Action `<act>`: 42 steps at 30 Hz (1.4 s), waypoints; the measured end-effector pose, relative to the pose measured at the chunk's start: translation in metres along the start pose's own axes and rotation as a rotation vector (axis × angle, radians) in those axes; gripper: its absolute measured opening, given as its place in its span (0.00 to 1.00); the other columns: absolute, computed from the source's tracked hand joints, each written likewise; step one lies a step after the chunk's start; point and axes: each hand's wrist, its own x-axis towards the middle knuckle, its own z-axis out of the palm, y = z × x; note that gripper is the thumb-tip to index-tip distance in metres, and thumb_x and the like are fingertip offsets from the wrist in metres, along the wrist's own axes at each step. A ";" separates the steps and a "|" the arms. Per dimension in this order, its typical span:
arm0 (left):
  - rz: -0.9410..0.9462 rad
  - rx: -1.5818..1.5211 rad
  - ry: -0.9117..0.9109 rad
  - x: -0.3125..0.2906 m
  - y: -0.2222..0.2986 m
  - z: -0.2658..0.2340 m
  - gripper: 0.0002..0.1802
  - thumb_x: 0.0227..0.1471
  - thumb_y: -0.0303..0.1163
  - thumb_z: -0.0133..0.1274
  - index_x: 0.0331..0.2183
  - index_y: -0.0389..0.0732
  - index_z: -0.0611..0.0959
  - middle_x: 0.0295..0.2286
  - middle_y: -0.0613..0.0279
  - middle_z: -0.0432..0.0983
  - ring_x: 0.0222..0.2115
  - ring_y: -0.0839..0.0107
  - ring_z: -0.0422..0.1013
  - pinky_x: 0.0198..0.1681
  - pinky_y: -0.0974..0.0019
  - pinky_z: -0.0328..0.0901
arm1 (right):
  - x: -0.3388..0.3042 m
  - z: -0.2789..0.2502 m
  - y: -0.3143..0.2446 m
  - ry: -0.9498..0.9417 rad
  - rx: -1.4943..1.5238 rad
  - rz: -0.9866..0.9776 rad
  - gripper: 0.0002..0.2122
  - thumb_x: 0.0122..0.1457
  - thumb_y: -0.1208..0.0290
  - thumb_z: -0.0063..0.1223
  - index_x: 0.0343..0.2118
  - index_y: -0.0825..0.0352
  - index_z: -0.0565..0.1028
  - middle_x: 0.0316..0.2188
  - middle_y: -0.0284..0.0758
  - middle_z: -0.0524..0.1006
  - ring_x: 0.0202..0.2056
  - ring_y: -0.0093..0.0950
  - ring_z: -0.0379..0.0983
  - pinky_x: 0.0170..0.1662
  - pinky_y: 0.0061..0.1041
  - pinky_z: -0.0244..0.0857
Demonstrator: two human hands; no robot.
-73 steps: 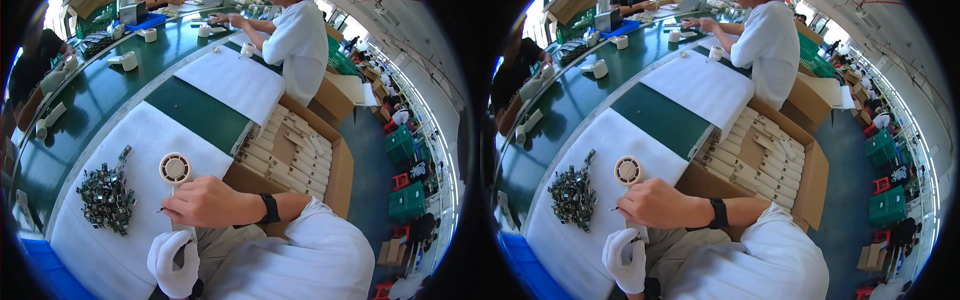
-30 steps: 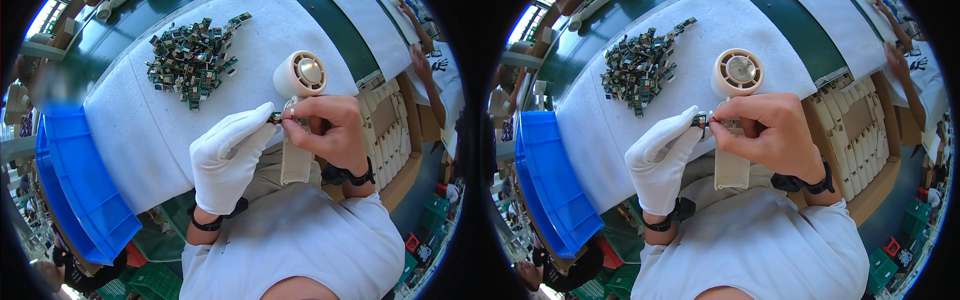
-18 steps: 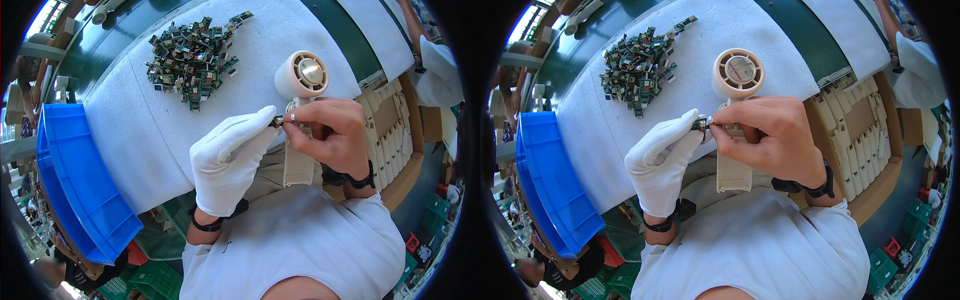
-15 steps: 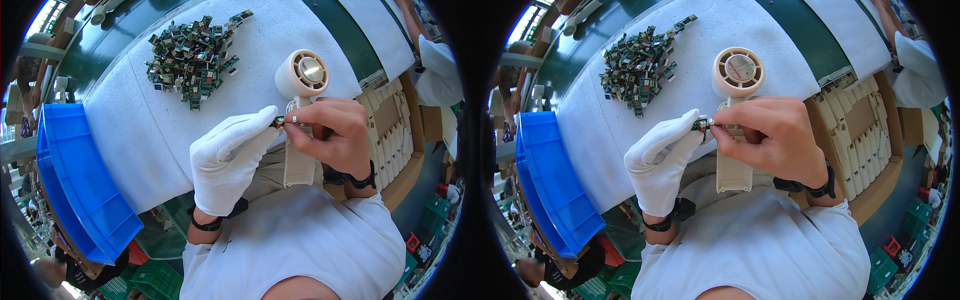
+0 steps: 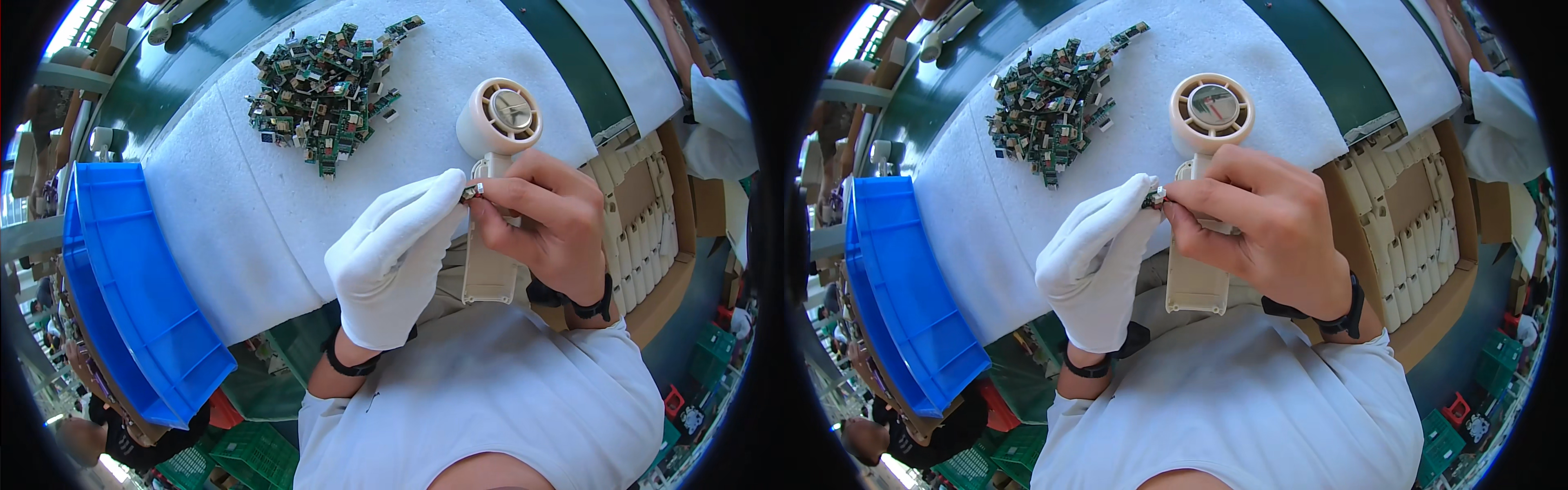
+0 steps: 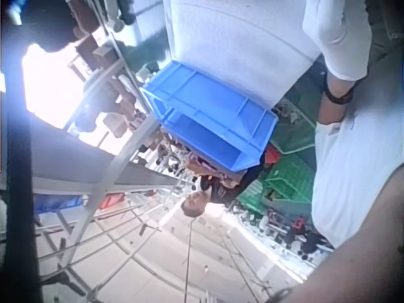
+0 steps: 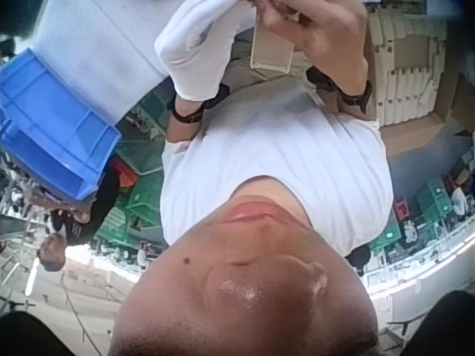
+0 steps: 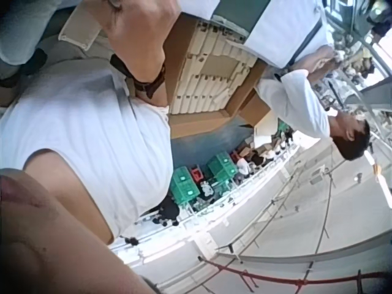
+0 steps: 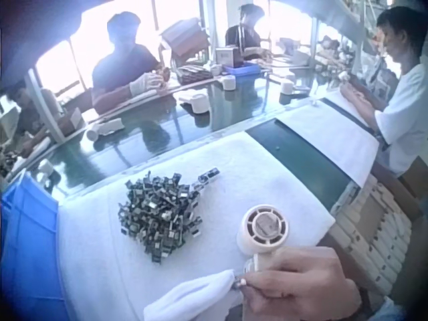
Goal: The recorder is assembling small electronic circuit boards into plastic housings at a factory workstation.
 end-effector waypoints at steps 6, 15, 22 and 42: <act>0.174 0.083 0.107 -0.004 -0.005 0.009 0.20 0.47 0.13 0.61 0.45 0.33 0.85 0.41 0.51 0.82 0.38 0.64 0.79 0.42 0.68 0.73 | -0.001 0.002 -0.006 0.016 -0.037 -0.002 0.05 0.48 0.80 0.64 0.30 0.70 0.82 0.19 0.32 0.70 0.22 0.25 0.66 0.24 0.23 0.60; 0.329 0.161 0.109 -0.009 -0.012 0.012 0.25 0.44 0.10 0.60 0.48 0.30 0.83 0.44 0.45 0.79 0.39 0.59 0.79 0.43 0.67 0.74 | -0.007 0.002 -0.010 0.004 0.045 0.075 0.03 0.50 0.81 0.62 0.29 0.72 0.81 0.18 0.32 0.69 0.22 0.25 0.63 0.23 0.24 0.56; 0.354 0.213 0.093 -0.010 -0.016 0.016 0.26 0.44 0.10 0.59 0.49 0.30 0.82 0.46 0.45 0.78 0.40 0.58 0.79 0.42 0.67 0.74 | -0.010 0.006 -0.008 0.023 0.022 0.076 0.03 0.51 0.81 0.62 0.30 0.73 0.80 0.17 0.33 0.68 0.21 0.25 0.62 0.23 0.24 0.55; -0.008 -0.028 0.149 -0.005 0.000 0.012 0.19 0.48 0.16 0.63 0.45 0.36 0.86 0.36 0.54 0.83 0.34 0.67 0.79 0.39 0.68 0.72 | -0.010 0.000 -0.014 0.131 0.103 0.229 0.07 0.54 0.79 0.63 0.36 0.67 0.85 0.20 0.25 0.71 0.19 0.11 0.59 0.22 0.14 0.48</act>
